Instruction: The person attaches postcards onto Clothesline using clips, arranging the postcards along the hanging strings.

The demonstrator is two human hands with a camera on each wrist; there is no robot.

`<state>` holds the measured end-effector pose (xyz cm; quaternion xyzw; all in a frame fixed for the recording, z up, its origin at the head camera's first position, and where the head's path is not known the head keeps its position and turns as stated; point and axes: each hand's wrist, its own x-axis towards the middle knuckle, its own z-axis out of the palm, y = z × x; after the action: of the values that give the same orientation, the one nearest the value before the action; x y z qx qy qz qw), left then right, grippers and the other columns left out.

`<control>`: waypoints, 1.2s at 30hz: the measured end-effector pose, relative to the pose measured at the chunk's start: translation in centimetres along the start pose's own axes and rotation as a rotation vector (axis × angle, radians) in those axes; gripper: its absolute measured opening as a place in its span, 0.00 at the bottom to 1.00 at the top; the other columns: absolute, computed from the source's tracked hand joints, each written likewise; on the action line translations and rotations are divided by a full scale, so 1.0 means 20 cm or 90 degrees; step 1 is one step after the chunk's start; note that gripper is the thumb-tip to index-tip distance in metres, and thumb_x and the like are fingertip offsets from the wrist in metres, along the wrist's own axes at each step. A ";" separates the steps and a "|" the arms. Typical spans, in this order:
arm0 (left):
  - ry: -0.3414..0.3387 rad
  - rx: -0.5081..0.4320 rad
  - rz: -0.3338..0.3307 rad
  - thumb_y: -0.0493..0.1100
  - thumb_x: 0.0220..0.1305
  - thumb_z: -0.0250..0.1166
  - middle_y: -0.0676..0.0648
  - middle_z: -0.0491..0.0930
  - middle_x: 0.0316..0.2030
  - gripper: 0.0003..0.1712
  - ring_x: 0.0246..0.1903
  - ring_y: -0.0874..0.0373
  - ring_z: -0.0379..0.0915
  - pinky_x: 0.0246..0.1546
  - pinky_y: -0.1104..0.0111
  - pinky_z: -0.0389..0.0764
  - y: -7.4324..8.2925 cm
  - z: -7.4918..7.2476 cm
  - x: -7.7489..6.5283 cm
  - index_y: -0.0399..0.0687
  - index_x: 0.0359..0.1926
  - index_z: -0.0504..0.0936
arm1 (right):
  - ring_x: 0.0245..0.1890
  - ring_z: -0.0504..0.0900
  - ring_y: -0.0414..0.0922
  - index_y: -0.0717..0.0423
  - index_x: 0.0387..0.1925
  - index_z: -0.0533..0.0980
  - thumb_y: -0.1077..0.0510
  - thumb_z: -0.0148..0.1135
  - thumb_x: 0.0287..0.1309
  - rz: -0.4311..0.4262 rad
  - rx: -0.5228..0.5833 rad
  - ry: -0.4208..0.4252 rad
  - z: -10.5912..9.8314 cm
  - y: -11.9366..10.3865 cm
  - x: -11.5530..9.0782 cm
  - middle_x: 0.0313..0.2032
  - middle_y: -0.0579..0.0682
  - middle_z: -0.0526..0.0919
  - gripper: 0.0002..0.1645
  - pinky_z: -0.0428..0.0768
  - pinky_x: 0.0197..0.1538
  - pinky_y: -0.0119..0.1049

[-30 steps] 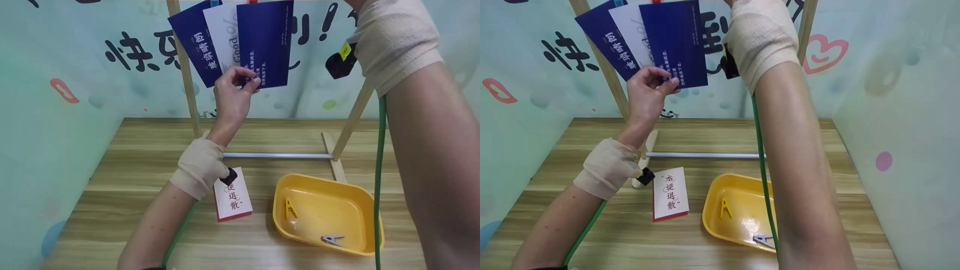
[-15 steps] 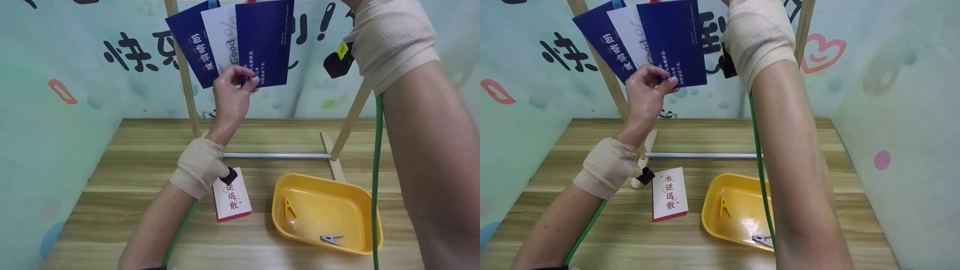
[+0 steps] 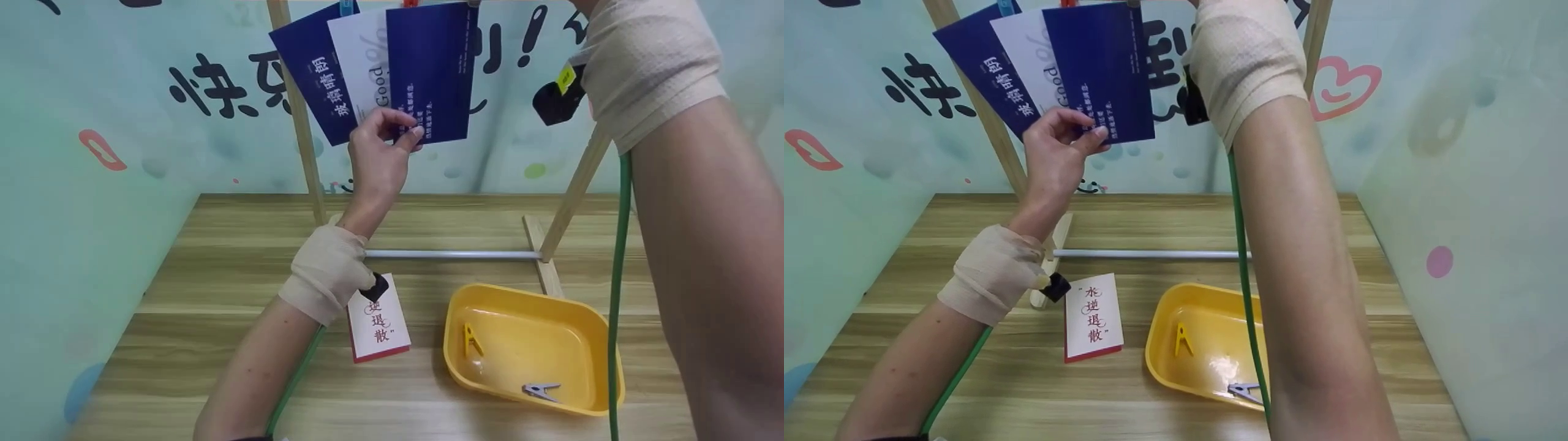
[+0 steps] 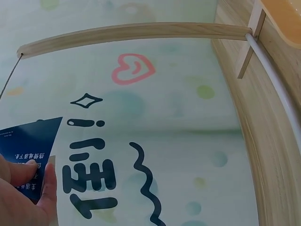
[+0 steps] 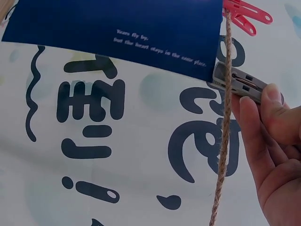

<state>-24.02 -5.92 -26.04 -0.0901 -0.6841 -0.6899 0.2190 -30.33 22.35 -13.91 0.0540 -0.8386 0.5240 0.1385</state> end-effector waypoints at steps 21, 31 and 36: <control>0.002 -0.004 -0.003 0.26 0.59 0.69 0.44 0.80 0.35 0.07 0.34 0.59 0.80 0.39 0.69 0.86 -0.02 -0.02 -0.02 0.34 0.36 0.79 | 0.37 0.61 0.31 0.36 0.60 0.74 0.51 0.62 0.63 0.212 -0.112 0.037 0.02 -0.11 -0.11 0.36 0.30 0.64 0.24 0.67 0.35 0.22; -0.001 -0.012 0.001 0.26 0.58 0.69 0.45 0.80 0.34 0.07 0.33 0.59 0.80 0.39 0.69 0.86 -0.02 -0.02 -0.01 0.34 0.36 0.79 | 0.38 0.64 0.31 0.36 0.56 0.77 0.62 0.60 0.61 0.048 -0.276 -0.010 -0.05 0.04 -0.01 0.37 0.28 0.66 0.24 0.70 0.31 0.17; 0.007 -0.014 -0.007 0.26 0.58 0.69 0.45 0.79 0.34 0.07 0.33 0.60 0.80 0.39 0.69 0.86 -0.02 -0.02 -0.01 0.34 0.35 0.80 | 0.43 0.64 0.34 0.37 0.56 0.79 0.56 0.71 0.54 0.077 -0.063 0.025 0.06 -0.11 -0.09 0.44 0.31 0.68 0.26 0.71 0.37 0.23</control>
<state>-23.92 -6.26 -26.58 -0.0850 -0.6756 -0.6993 0.2174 -28.26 20.16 -13.09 -0.0140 -0.8625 0.4901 0.1253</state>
